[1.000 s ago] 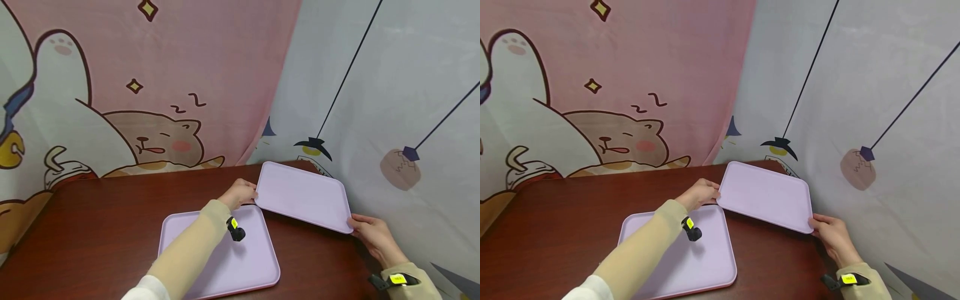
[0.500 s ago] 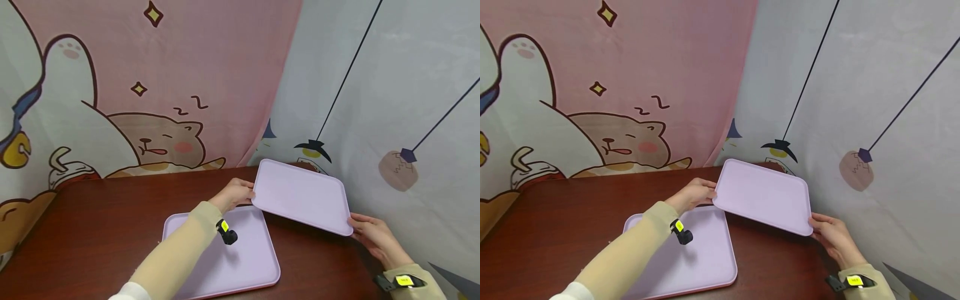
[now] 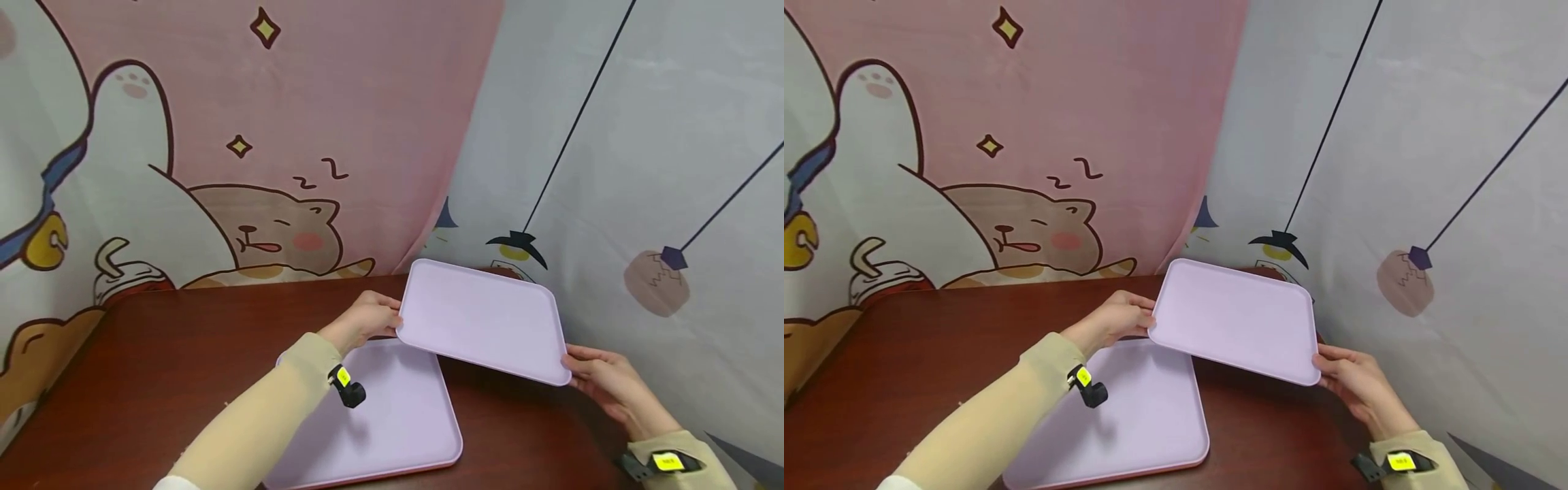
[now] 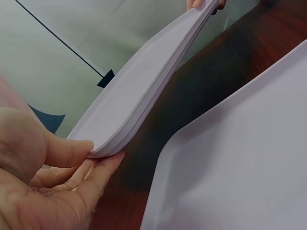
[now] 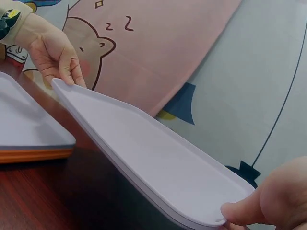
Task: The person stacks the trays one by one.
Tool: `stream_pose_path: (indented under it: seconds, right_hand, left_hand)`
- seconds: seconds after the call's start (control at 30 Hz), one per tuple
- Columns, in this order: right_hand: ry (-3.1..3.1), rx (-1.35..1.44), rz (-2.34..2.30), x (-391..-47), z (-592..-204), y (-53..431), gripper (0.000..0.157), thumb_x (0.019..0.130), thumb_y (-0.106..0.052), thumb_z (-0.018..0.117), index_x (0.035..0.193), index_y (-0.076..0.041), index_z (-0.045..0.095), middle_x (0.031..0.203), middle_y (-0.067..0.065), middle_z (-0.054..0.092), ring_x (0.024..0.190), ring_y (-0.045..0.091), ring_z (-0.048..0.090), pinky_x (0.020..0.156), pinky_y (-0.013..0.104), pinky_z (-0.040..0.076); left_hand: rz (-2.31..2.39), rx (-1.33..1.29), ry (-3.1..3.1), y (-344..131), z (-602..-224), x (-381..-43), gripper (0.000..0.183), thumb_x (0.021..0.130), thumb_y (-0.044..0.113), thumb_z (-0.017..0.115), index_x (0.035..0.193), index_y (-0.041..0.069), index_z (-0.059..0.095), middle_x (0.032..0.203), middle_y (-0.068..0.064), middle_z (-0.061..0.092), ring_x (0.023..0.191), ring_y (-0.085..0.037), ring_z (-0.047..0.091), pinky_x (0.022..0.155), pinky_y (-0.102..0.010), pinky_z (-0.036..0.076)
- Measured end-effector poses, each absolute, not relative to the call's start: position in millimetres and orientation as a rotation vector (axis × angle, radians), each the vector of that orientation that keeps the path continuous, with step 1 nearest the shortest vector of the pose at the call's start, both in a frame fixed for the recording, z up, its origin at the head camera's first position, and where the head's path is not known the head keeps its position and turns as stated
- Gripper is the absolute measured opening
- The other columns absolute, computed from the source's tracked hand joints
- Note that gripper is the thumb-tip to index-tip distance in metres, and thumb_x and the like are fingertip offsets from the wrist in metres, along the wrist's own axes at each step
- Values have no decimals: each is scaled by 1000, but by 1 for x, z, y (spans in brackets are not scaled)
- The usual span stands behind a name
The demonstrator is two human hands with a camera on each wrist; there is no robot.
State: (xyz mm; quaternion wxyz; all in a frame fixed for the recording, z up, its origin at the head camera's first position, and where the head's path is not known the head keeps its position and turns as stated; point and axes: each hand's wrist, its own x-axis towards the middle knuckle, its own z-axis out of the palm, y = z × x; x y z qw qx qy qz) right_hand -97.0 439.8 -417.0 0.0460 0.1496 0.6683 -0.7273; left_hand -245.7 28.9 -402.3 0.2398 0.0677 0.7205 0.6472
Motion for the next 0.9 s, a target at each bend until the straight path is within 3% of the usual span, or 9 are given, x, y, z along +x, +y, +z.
stream_pose_path:
  seconds: [0.37, 0.67, 0.9]
  right_hand:
    - [2048, 405, -2208, -98, -405, 428, 27, 102, 6, 65, 106, -14, 82, 103, -2, 73, 88, 17, 72, 76, 32, 63]
    - [2098, 353, -2141, -100, -393, 414, 22, 102, 1, 68, 119, -6, 80, 106, 1, 71, 87, 19, 72, 75, 33, 63]
    - [2080, 385, -2134, -99, -387, 404, 21, 100, -2, 71, 116, -9, 83, 106, 2, 71, 84, 23, 73, 75, 35, 64]
  left_hand:
    - [1771, 194, 1983, 3, -389, -234, 39, 93, -11, 69, 132, -13, 63, 110, -19, 73, 93, -26, 72, 88, -42, 62]
    - [1779, 174, 2008, -19, -382, -224, 39, 94, -8, 70, 132, -12, 63, 111, -18, 73, 96, -28, 73, 87, -43, 62]
    - [1809, 160, 1997, -30, -382, -217, 38, 93, -10, 69, 130, -12, 63, 109, -19, 74, 95, -28, 73, 87, -44, 63]
